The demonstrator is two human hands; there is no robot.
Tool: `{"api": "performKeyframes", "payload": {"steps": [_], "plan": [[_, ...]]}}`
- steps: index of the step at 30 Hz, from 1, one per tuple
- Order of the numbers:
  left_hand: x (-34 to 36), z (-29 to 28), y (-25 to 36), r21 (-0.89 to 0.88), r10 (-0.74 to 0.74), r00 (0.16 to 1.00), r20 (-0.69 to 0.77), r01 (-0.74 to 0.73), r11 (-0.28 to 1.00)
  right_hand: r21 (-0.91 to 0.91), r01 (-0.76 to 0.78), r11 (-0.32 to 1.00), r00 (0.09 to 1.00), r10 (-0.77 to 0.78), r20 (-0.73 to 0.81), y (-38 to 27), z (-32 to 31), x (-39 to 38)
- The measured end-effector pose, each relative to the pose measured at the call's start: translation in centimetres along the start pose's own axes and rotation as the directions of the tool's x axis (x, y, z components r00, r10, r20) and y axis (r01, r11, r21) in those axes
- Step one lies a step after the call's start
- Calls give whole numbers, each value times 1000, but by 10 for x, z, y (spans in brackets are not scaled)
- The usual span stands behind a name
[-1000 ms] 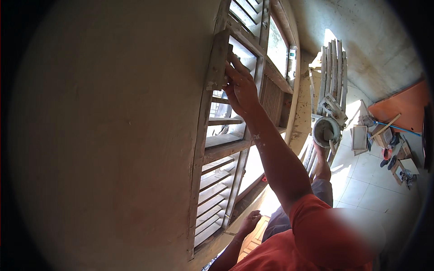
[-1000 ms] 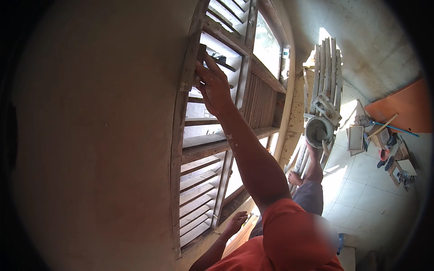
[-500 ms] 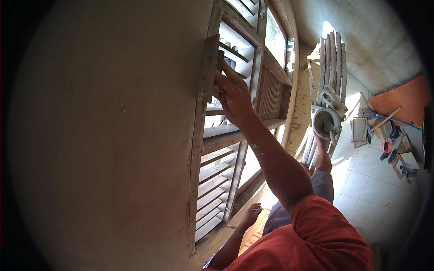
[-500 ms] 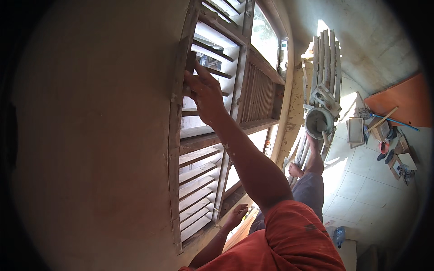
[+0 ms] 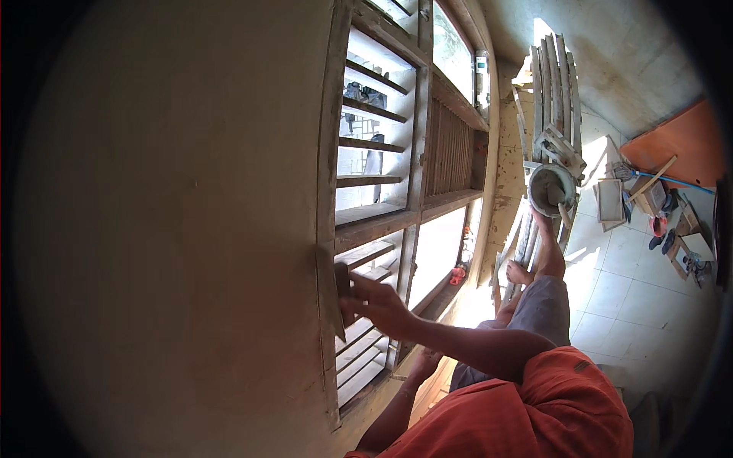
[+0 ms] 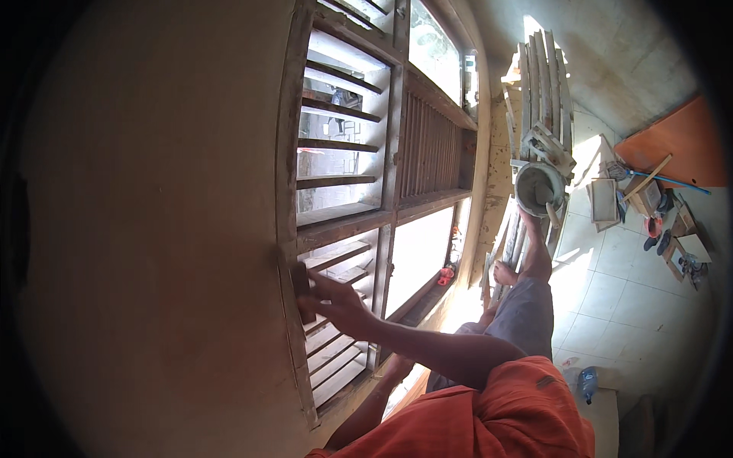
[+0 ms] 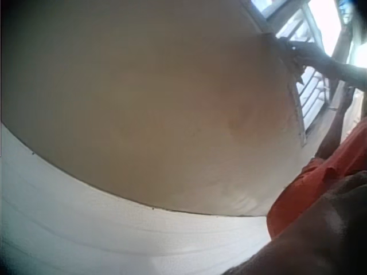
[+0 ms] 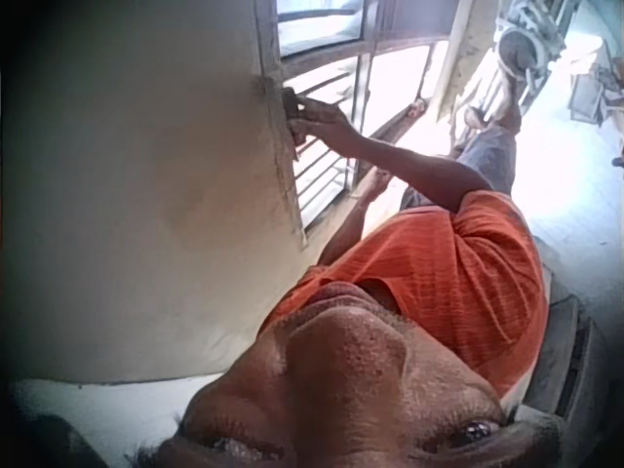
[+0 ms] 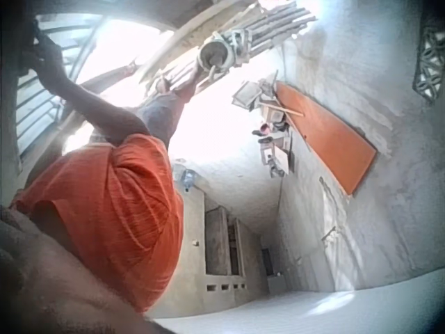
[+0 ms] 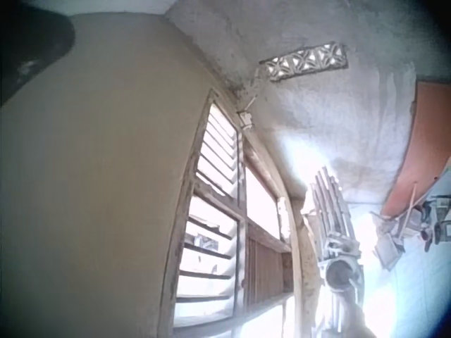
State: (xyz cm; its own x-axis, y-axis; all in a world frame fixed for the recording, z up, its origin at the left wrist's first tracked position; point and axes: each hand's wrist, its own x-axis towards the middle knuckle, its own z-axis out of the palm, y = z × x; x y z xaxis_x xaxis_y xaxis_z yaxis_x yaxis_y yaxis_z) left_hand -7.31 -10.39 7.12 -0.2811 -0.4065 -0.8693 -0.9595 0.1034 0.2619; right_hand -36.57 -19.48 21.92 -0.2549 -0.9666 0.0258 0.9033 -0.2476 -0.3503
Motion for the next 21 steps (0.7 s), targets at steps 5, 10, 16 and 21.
{"api": "performKeyframes", "payload": {"steps": [5,10,16,21], "plan": [[5,1,-13,-333,244,969,-36,-242,911,55,-265,963,958,256,129,14,-6,-60],[1,-17,50,-246,88,995,-46,-97,964,-284,118,951,966,-176,-189,-55,-21,9],[-9,-17,45,-262,54,997,-58,-68,963,-717,384,581,706,-686,-178,-92,-28,96],[-5,-2,37,-245,91,995,-46,-99,964,-906,335,259,677,-735,40,-38,2,60]]}}
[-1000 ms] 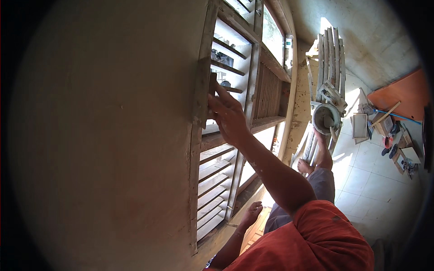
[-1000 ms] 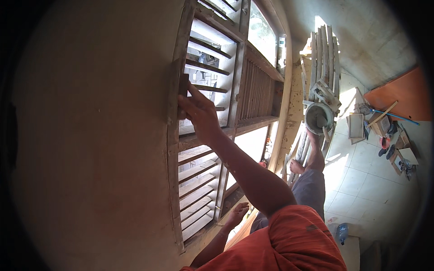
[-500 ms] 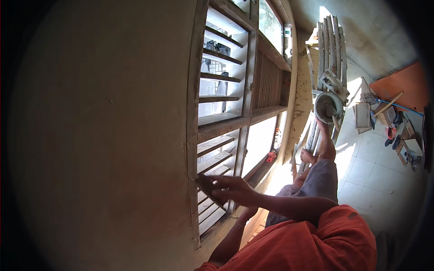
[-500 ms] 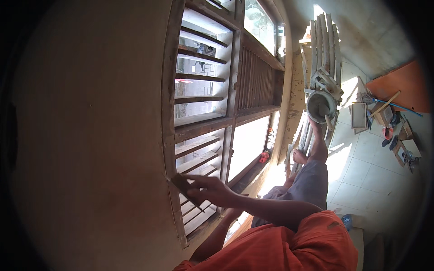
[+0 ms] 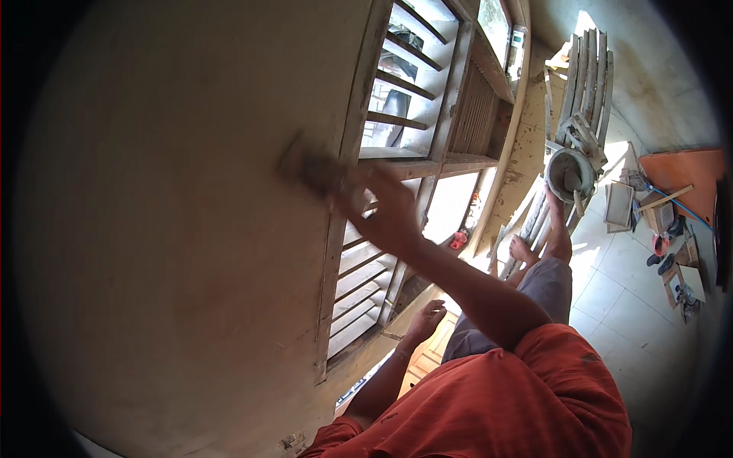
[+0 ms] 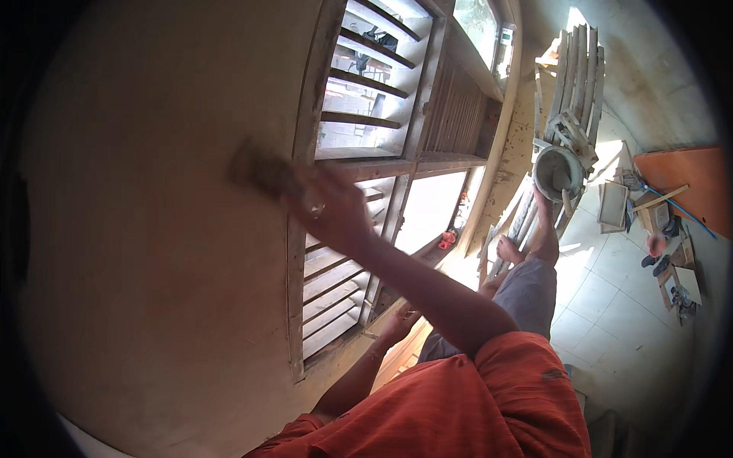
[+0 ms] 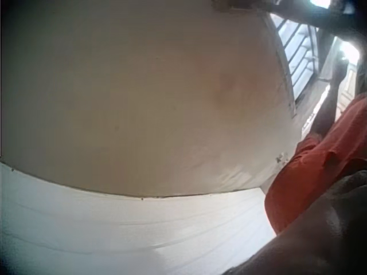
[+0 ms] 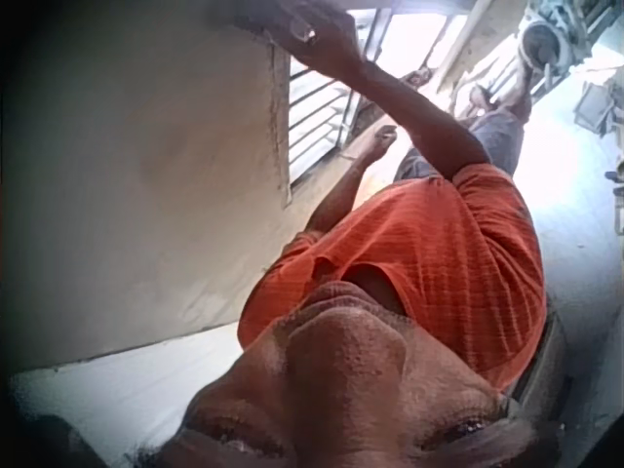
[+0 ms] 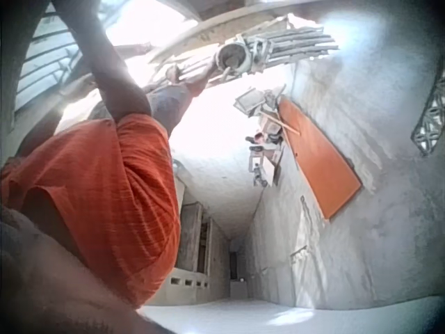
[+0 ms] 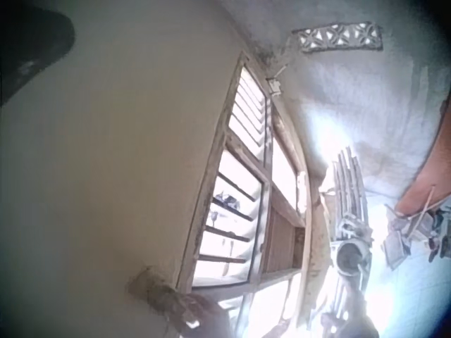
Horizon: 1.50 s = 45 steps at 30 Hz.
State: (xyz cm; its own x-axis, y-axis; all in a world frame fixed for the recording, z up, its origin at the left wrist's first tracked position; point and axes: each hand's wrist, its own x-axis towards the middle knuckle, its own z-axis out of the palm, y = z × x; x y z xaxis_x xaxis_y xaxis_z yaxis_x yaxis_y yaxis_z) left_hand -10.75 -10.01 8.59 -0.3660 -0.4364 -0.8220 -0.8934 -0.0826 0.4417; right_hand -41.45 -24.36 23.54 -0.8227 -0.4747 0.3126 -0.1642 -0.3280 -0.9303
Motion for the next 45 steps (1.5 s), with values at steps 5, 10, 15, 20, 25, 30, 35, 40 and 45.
{"api": "performKeyframes", "payload": {"steps": [5,10,15,20,25,30,35,40,45], "plan": [[-6,0,-52,-471,-48,982,183,130,872,265,244,933,923,-307,231,-64,26,-98],[2,8,5,-19,-97,994,-56,96,995,-46,-12,999,999,14,32,-7,-14,-37],[-11,13,-34,-108,130,989,-68,-136,985,152,-32,988,974,-3,225,-35,25,-80],[-20,17,-54,-534,-20,993,117,80,842,270,188,944,902,-275,334,-68,35,-147],[-20,22,-45,-83,-70,994,-84,63,995,32,-13,999,1000,13,14,-9,7,-71],[-26,30,-35,10,190,971,-148,-191,982,167,45,985,961,-88,263,-47,31,-125],[-25,25,-73,-435,128,988,-87,-153,887,479,219,850,742,-464,483,-134,37,-150],[-24,26,-37,-336,20,908,-418,-175,926,314,194,929,538,-369,758,-100,-10,-129],[-56,-3,58,-735,127,819,-560,-562,378,-85,-272,958,44,100,994,-92,-49,-75]]}}
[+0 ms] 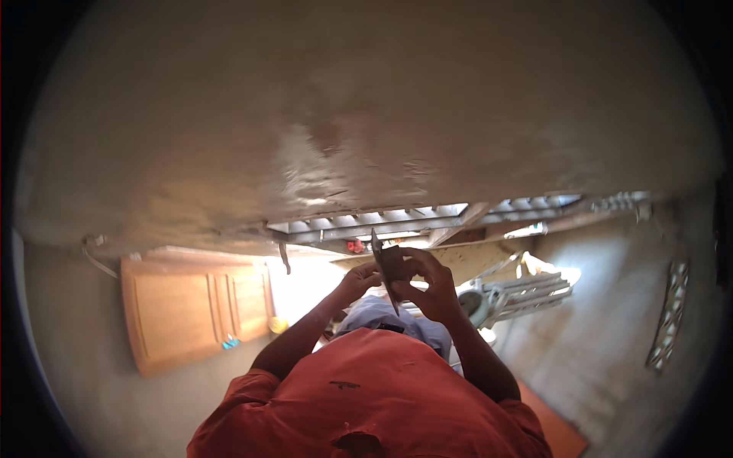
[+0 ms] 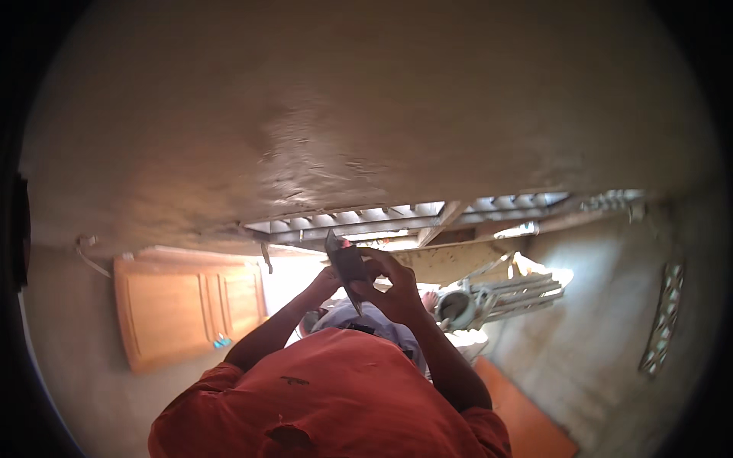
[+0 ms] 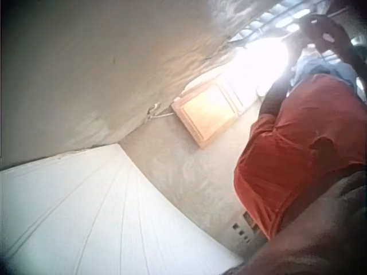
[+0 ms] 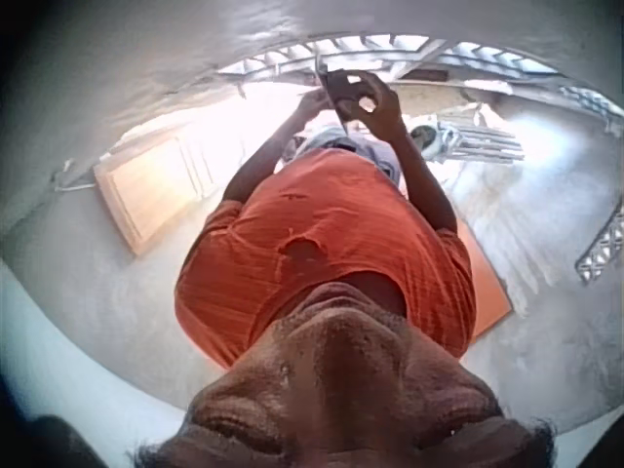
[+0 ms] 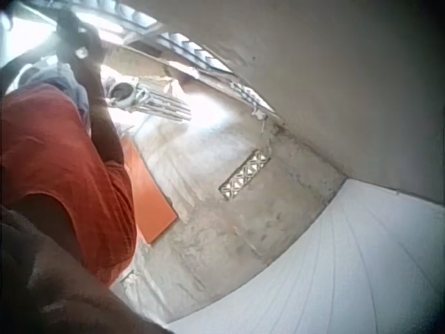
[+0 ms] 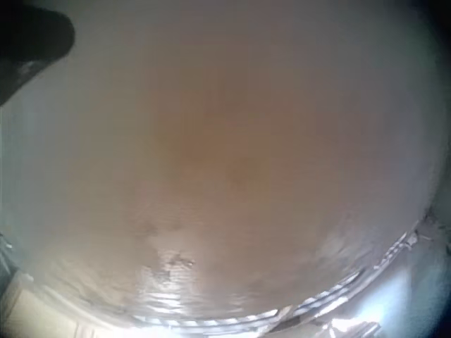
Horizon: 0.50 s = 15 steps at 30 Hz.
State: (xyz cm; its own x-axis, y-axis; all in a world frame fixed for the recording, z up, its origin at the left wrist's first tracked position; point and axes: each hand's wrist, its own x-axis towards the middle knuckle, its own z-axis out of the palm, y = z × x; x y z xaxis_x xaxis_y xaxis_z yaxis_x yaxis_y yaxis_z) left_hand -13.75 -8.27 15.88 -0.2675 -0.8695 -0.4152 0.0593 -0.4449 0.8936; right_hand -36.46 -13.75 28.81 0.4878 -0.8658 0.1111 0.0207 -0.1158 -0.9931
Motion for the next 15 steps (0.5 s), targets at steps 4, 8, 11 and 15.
{"api": "performKeyframes", "payload": {"steps": [4,8,11,15], "plan": [[-23,27,58,-343,243,966,-86,-258,903,610,-389,691,921,262,290,1,-2,3],[-35,47,62,-489,464,883,-70,-435,756,676,-542,499,835,227,501,7,-7,12],[-39,58,59,-479,506,851,-143,-507,717,634,-687,354,724,268,635,24,-21,20],[-44,71,60,-427,637,739,-219,-660,618,517,-838,174,494,646,583,49,-37,25]]}}
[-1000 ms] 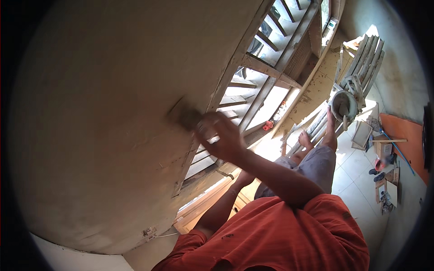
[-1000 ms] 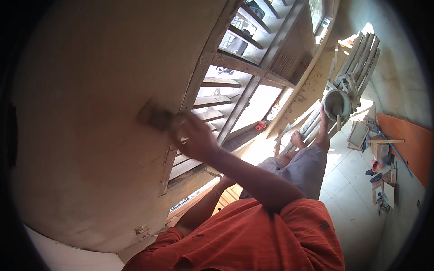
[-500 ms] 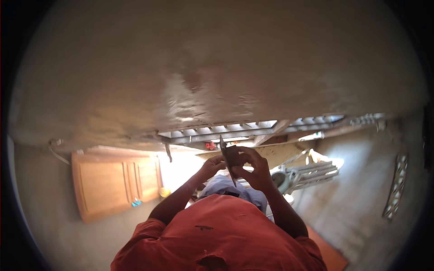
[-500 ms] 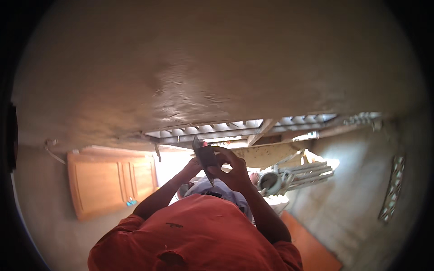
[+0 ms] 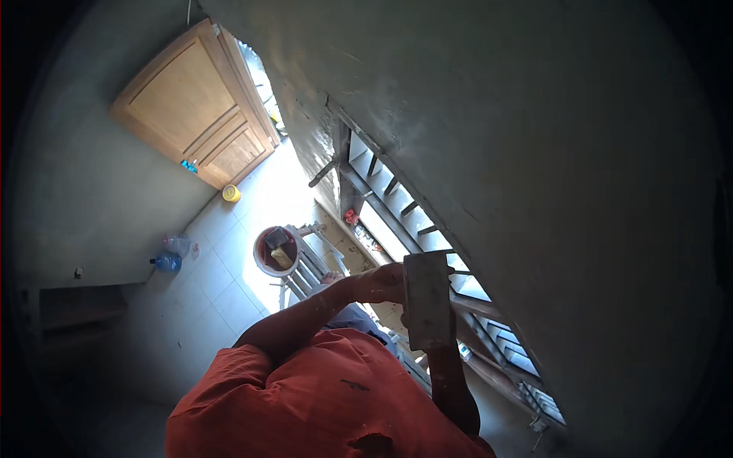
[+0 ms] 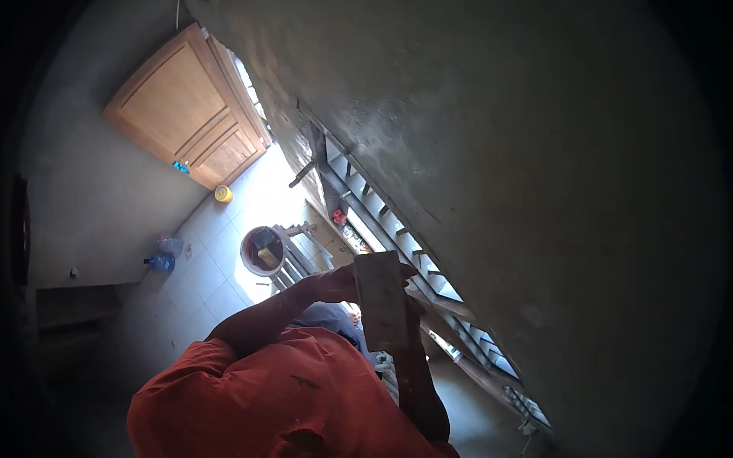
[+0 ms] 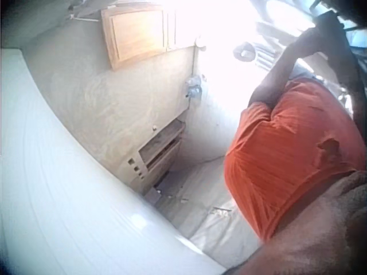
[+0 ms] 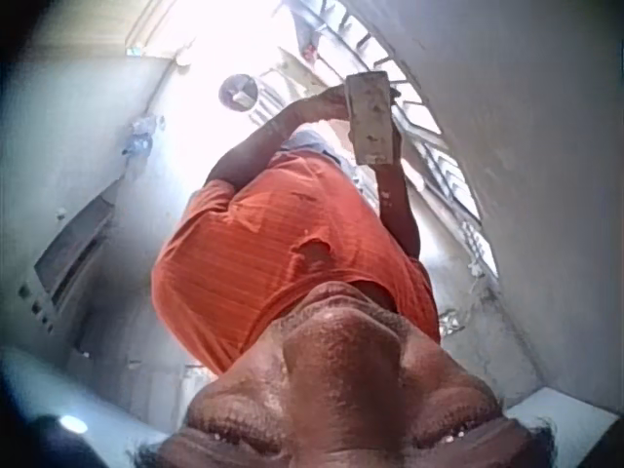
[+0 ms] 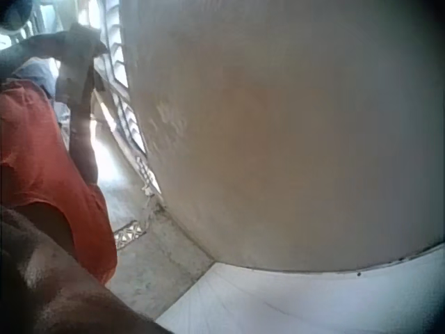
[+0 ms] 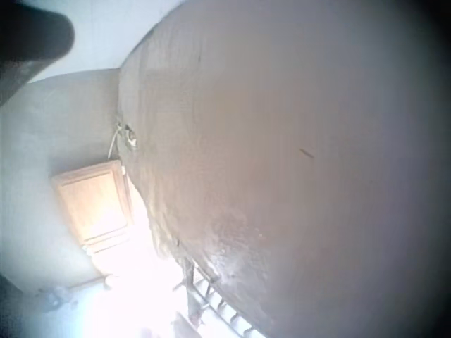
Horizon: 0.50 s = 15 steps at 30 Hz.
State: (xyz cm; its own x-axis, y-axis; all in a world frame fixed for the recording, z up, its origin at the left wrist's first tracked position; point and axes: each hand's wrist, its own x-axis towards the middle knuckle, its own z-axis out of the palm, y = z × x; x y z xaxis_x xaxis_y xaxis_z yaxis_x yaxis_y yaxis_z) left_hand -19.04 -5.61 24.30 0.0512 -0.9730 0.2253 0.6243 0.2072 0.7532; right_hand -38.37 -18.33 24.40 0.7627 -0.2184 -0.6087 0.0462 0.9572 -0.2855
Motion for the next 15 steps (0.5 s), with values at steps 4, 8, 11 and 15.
{"api": "performKeyframes", "payload": {"steps": [4,8,11,15], "plan": [[-4,11,29,149,282,951,-125,-263,953,-138,-132,982,923,173,344,-3,13,23],[-6,-4,45,-44,285,708,-646,-407,913,-371,-163,914,980,193,46,0,30,35],[-3,-47,50,21,269,473,-839,-467,884,-767,-177,617,977,13,-214,1,-17,36],[34,-84,67,339,432,164,-887,-404,849,-835,-251,490,948,-49,-314,-8,-75,24]]}}
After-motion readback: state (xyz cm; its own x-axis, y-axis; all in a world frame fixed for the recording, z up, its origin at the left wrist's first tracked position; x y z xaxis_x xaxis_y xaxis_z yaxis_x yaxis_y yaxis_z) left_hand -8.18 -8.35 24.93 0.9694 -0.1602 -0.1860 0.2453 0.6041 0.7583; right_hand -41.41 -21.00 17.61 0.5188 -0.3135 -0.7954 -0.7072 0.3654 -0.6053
